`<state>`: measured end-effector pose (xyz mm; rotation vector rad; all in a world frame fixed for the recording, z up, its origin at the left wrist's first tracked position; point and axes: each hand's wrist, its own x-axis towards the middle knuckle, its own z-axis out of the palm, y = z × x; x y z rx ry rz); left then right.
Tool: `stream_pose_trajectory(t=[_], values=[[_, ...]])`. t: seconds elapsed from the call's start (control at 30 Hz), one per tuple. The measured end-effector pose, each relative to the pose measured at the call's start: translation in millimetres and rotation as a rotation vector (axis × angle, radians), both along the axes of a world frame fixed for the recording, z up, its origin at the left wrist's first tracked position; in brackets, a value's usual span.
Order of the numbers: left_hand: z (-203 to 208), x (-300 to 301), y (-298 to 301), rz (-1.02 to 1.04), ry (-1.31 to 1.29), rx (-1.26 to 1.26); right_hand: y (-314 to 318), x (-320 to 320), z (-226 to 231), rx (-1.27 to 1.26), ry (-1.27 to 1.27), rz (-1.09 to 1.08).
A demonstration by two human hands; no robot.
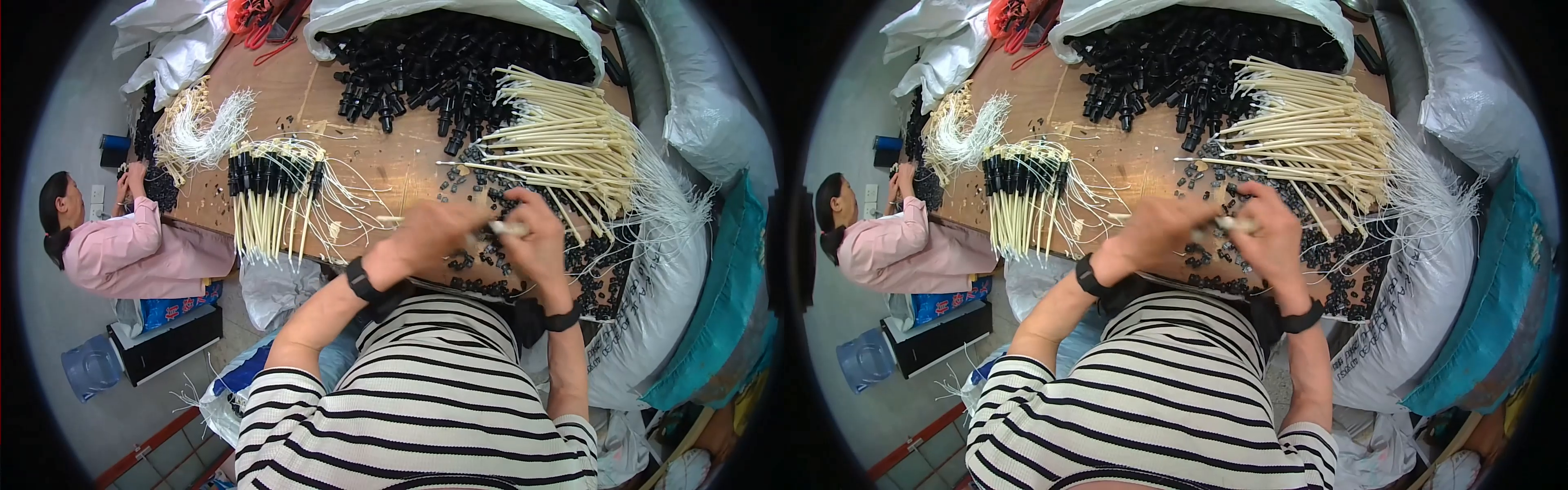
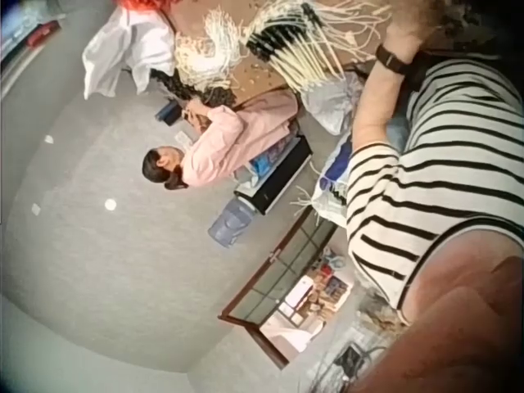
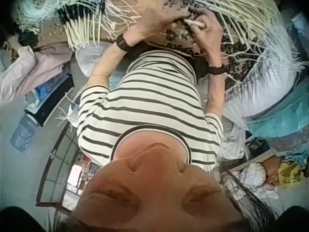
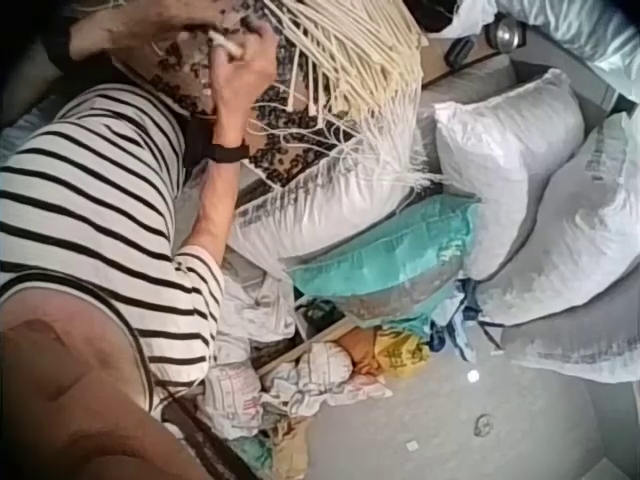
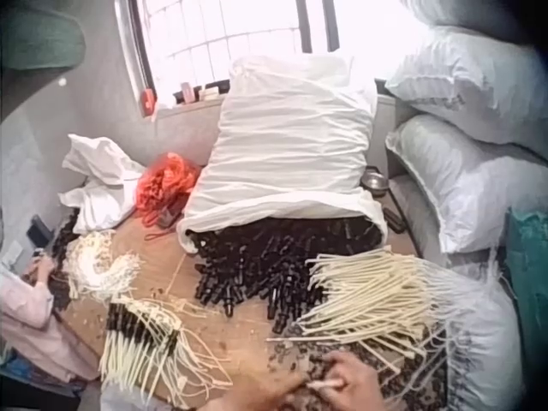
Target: Assembling small black connectors onto thin white rods on an industrial workbench.
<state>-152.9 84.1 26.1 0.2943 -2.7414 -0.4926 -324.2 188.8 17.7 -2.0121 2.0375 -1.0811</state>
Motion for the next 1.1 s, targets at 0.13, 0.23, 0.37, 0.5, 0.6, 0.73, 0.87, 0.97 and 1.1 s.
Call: stream_pose_trajectory(t=[0.13, 0.23, 0.37, 0.5, 0.6, 0.73, 0.87, 0.97, 1.1], values=[[-32, 40, -35, 0.471, -0.047, 0.402, 19, -29, 7, -0.099, -1.442, 0.38], [-25, 19, -24, 0.57, -0.078, 0.912, 1, 8, 15, 0.318, -0.517, 0.188], [-22, 10, -20, 0.47, 0.034, 1.16, -7, 37, -8, 0.212, 0.031, 0.092], [-13, 17, -20, 0.466, -0.044, 0.909, -6, 37, -10, 0.195, -0.286, 0.011], [-14, 22, -21, 0.433, -0.079, 0.666, -6, 33, -14, 0.127, -0.257, -0.039], [-9, 23, -19, 0.357, -0.176, 0.494, -8, 32, -9, 0.137, -0.205, -0.092], [-16, 21, -17, 0.292, -0.142, 0.466, -9, 33, -13, 0.133, -0.202, -0.05], [-17, 19, -17, 0.216, -0.191, 0.48, -8, 35, -15, 0.14, -0.194, 0.01], [-8, 16, -16, 0.117, -0.127, 0.594, -8, 37, -4, 0.191, -0.342, 0.058]])
